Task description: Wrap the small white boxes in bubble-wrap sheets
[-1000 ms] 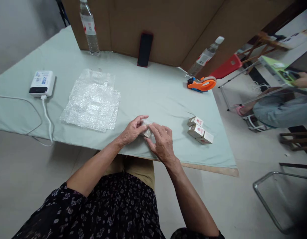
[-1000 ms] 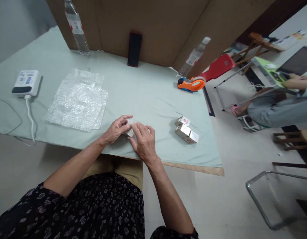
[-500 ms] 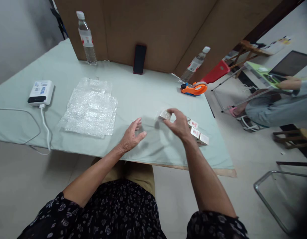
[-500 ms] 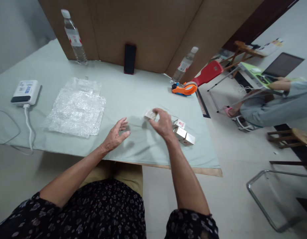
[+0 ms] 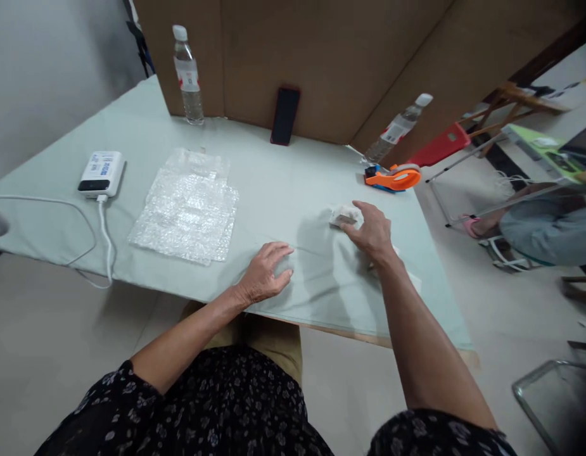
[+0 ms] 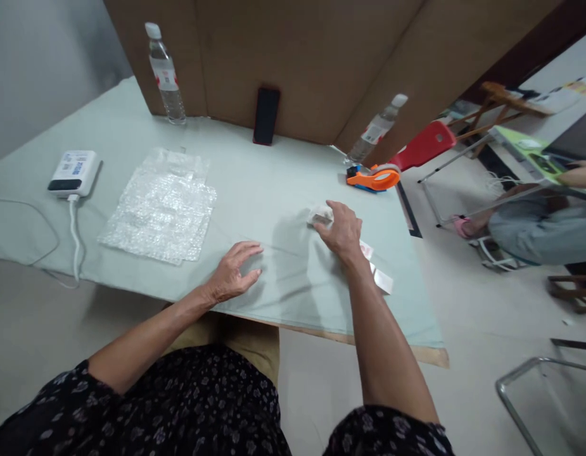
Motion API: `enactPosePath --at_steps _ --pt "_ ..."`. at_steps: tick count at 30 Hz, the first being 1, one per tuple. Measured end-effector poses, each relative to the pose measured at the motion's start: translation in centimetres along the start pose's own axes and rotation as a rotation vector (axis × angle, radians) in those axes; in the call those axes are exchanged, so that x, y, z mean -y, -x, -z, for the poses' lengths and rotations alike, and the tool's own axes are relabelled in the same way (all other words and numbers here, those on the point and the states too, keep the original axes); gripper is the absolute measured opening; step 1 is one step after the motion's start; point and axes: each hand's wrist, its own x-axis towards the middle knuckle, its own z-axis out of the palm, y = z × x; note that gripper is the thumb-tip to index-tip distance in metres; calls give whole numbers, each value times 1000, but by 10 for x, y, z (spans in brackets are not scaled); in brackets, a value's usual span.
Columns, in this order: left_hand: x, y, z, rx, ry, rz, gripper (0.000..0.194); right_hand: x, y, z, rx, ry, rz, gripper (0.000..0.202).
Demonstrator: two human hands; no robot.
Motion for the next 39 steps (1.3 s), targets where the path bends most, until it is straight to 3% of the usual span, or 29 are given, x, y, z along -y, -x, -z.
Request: enactPosePath --at_steps 3,7,10,14,19,23,26,31,35,39 --pt "-10 14 11 -45 -60 -45 34 46 31 -19 23 -92 138 34" --pt "-20 45 40 -108 -145 -61 21 125 65 -59 239 -178 453 39" --pt "-20 69 63 -159 -123 23 12 176 75 -89 355 -121 618 50" --pt "-16 88 81 -211 -36 188 6 213 72 -116 349 -83 674 28" --pt "-12 83 92 -277 140 418 7 217 60 -116 199 -205 503 25" --pt "-12 64 103 -356 682 683 38 204 56 -101 141 -370 384 25" --pt "-12 52 110 -420 985 747 57 194 56 -94 222 -416 375 27" --pt "-11 49 116 -416 1007 851 41 189 57 -96 416 -542 378 31" --pt "-8 50 118 -458 1050 956 26 197 53 -96 472 -774 239 24" --pt "-6 46 123 -536 1091 1028 23 202 50 -95 521 -928 82 24"
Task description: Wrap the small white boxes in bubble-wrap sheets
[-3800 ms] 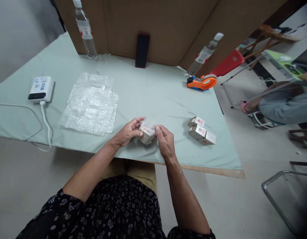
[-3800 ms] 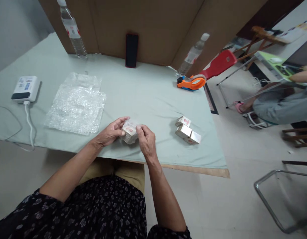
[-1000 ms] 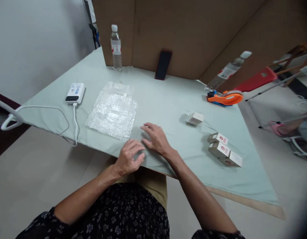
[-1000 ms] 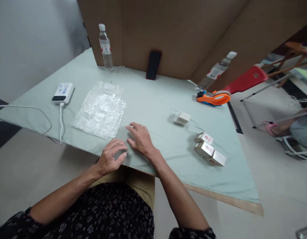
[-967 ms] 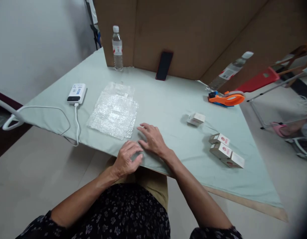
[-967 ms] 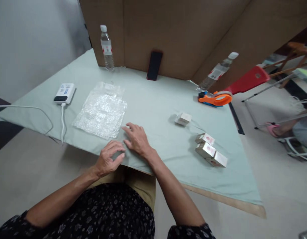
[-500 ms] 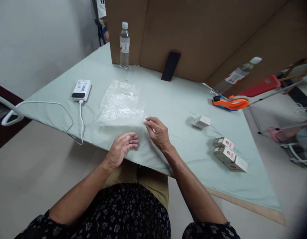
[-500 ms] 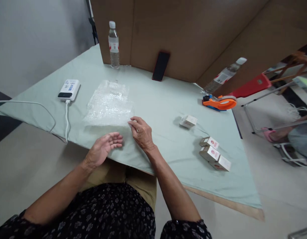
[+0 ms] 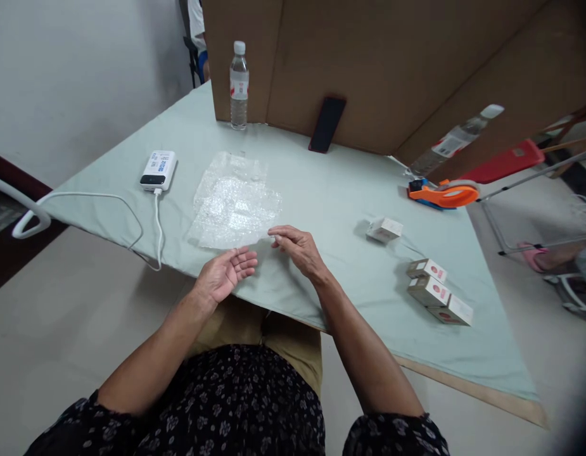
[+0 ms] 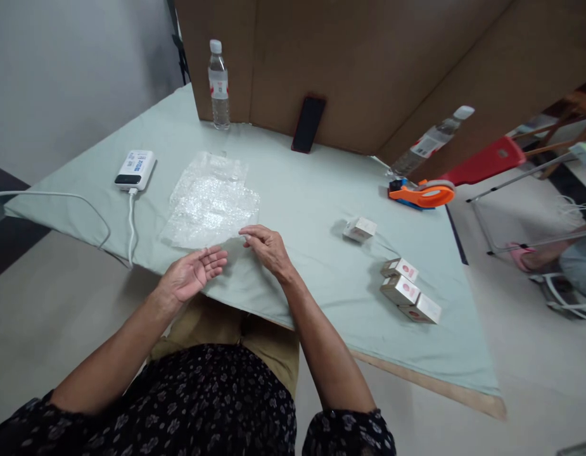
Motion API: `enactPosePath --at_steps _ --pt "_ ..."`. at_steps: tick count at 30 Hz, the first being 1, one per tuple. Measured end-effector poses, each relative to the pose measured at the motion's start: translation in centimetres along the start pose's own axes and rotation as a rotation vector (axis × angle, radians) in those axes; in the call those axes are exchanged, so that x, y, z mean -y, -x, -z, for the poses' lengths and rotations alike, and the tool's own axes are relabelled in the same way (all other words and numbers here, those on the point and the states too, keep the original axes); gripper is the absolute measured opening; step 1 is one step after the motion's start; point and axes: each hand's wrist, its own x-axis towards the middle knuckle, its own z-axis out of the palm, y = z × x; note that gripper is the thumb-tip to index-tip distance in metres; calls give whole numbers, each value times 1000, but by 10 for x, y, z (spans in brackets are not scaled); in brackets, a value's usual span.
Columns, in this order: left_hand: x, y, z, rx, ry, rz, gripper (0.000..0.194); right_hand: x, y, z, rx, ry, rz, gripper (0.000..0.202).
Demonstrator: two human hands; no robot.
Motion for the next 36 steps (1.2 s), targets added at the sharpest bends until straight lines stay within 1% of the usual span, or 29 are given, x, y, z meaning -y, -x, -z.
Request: enactPosePath --at_steps 3,6,8,12,14,16,18,20,22,24,26,28,30,32,34,35,36 --pt "-4 2 1 -19 26 46 24 -3 0 -2 5 -23 -7 22" --pt "-7 6 4 14 35 86 28 -5 2 -3 55 75 17 21" --pt "-8 6 4 10 46 95 30 -6 3 -3 99 148 16 22" --pt "-12 1 -2 -106 52 129 18 -6 4 -2 152 210 39 22" --pt "-13 0 -5 -153 58 146 20 -8 3 -3 147 226 56 22" --pt "-14 3 -7 -158 75 111 22 -8 2 -4 142 230 63 22" --pt "-15 8 -8 -112 90 31 21 -5 4 -3 133 217 57 19" --pt "-14 13 -9 -41 81 -57 17 1 7 -1 108 174 -9 20" --pt "-8 15 -14 26 47 -125 11 9 11 2 62 76 -158 33" --pt "3 14 -21 79 3 -169 11 15 15 3 26 -49 -319 47" --pt "18 13 -29 151 -75 -160 17 19 19 3 -40 -154 -391 46" --pt "32 14 -37 244 -203 -104 23 20 25 6 -154 -213 -385 40" --pt "43 16 -40 331 -351 -67 28 18 37 14 -275 -230 -372 36" --pt "49 21 -40 398 -514 -91 31 13 57 28 -352 -211 -391 33" --pt "51 26 -39 451 -700 -198 29 7 82 45 -410 -188 -432 33" --pt "52 29 -40 468 -799 -296 28 3 95 53 -440 -183 -458 33" --pt "53 30 -42 471 -891 -427 26 0 107 60 -466 -181 -481 35"
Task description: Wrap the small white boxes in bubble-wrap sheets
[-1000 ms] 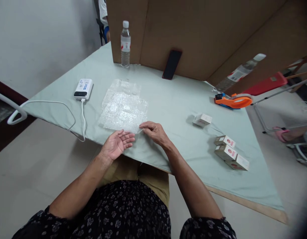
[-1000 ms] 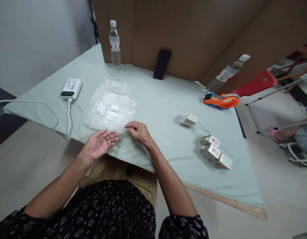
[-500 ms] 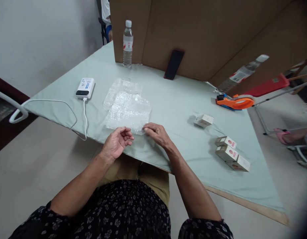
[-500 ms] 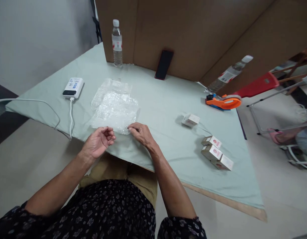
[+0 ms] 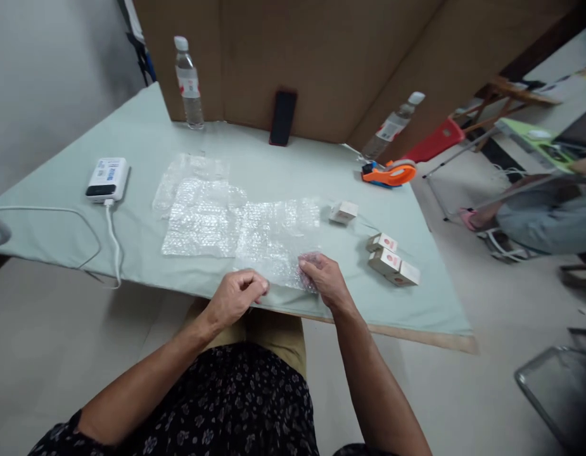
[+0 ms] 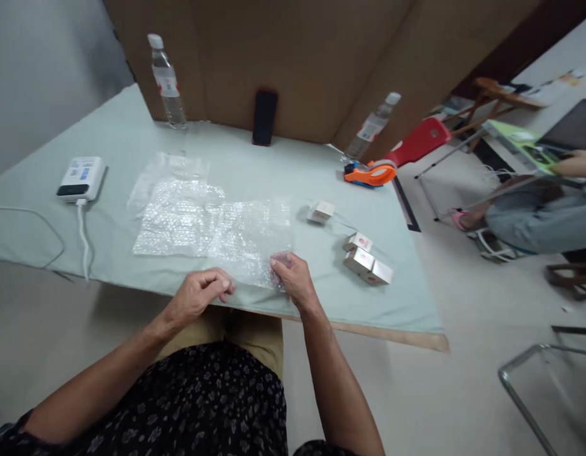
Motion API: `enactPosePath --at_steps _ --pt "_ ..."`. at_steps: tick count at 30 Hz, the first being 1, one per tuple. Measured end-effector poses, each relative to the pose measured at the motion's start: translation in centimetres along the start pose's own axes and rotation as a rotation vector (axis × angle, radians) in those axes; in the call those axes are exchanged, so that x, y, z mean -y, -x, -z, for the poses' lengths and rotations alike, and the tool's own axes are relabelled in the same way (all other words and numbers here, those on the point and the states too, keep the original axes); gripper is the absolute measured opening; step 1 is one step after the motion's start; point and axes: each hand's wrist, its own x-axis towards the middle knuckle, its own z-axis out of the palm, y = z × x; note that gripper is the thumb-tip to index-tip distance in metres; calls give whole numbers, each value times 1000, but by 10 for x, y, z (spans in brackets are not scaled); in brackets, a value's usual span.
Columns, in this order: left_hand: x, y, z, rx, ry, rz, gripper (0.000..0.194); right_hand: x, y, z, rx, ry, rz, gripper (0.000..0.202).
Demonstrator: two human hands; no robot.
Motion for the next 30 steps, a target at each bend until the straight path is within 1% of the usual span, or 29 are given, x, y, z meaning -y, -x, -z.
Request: enactPosePath --at_steps 3,4,5,6,7,9,11,12,13,14,16,17,19,20,23,25,26,28,30 --pt "-4 -6 -15 -152 -377 -344 15 -12 11 27 -43 49 -18 37" --pt "-5 -10 -22 -182 -510 -430 14 -14 14 34 -51 106 -2 37" --pt "-5 -14 -28 -180 -644 -489 16 -16 16 41 -69 189 25 38" --pt "-5 -19 -35 -150 -774 -520 17 -16 18 50 -105 288 57 38" --pt "-4 -24 -39 -96 -891 -525 17 -17 20 60 -166 391 94 40" --pt "1 -32 -45 34 -1054 -484 13 -17 21 87 -352 587 174 43" --pt "9 -36 -45 117 -1113 -431 11 -19 18 123 -562 761 255 43" --pt "13 -37 -43 134 -1114 -417 12 -21 15 141 -634 871 301 42" --pt "17 -36 -41 138 -1106 -416 14 -23 10 158 -676 974 347 43" --pt "21 -35 -39 131 -1093 -424 17 -25 5 173 -683 1067 355 45" --pt "28 -32 -36 113 -1075 -448 21 -30 -6 194 -633 1201 313 46" --pt "30 -30 -34 105 -1070 -458 22 -32 -10 199 -602 1243 294 45" --pt "33 -28 -32 96 -1059 -476 23 -36 -12 201 -588 1275 294 40" --pt "35 -28 -31 96 -1051 -485 24 -36 -11 198 -613 1270 314 38" --pt "37 -28 -26 106 -1016 -503 24 -36 1 181 -722 1222 404 38" --pt "37 -28 -22 109 -998 -508 23 -34 9 167 -742 1187 454 40" --pt "37 -28 -21 108 -992 -510 23 -33 11 161 -733 1169 459 42" --pt "37 -27 -19 98 -990 -509 23 -32 12 152 -685 1125 424 44" --pt "37 -27 -18 90 -991 -506 23 -33 10 151 -633 1072 362 44"
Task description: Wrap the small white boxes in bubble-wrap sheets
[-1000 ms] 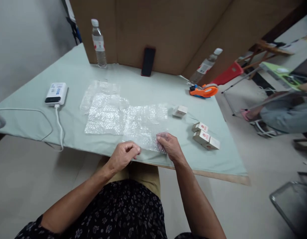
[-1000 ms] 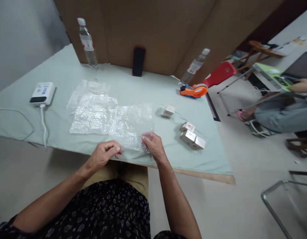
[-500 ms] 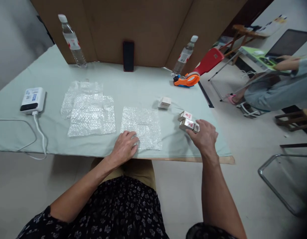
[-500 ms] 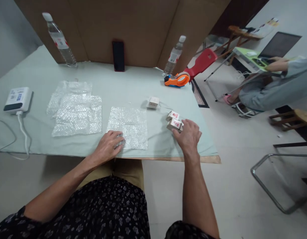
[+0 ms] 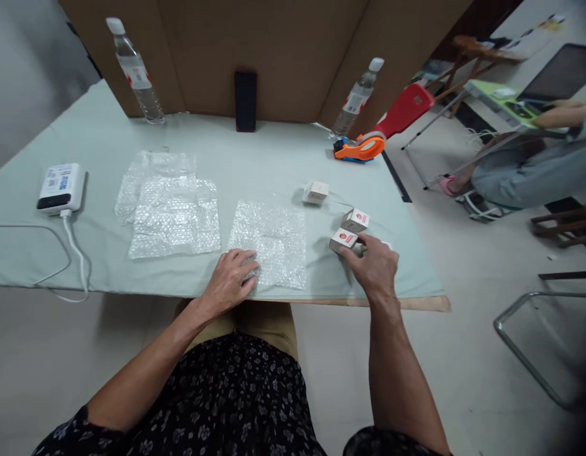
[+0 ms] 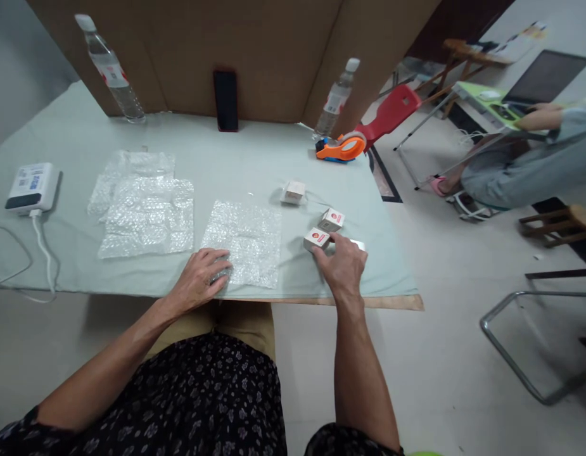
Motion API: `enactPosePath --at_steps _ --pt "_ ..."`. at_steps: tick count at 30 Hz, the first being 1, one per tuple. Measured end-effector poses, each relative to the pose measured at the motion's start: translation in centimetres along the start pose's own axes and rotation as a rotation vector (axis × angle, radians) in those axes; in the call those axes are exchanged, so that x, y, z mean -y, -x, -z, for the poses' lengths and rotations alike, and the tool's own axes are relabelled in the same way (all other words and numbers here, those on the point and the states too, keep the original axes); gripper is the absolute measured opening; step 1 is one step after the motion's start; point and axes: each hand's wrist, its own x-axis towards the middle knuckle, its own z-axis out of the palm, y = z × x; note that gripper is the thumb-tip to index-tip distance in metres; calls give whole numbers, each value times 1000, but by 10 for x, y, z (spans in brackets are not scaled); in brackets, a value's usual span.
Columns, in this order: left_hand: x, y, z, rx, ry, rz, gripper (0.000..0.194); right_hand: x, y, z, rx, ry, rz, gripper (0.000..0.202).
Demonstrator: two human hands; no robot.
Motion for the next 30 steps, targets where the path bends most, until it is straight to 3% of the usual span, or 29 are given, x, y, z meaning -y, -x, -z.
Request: enactPosePath --at_steps 6,11,16,19,23,30 --pt "-1 2 -1 -2 4 -6 23 1 2 14 18 -211 -71 50" --pt "-2 0 2 13 3 14 23 59 11 20 171 -541 90 48" --pt "-1 0 3 29 15 20 23 109 22 -19 322 -630 252 43" --pt "0 2 6 56 32 20 29 114 26 -38 371 -593 231 43" --pt "0 3 14 120 10 -13 42 114 25 -41 390 -592 200 44" --pt "-1 -4 21 215 -59 -74 24 123 23 -38 371 -515 209 43"
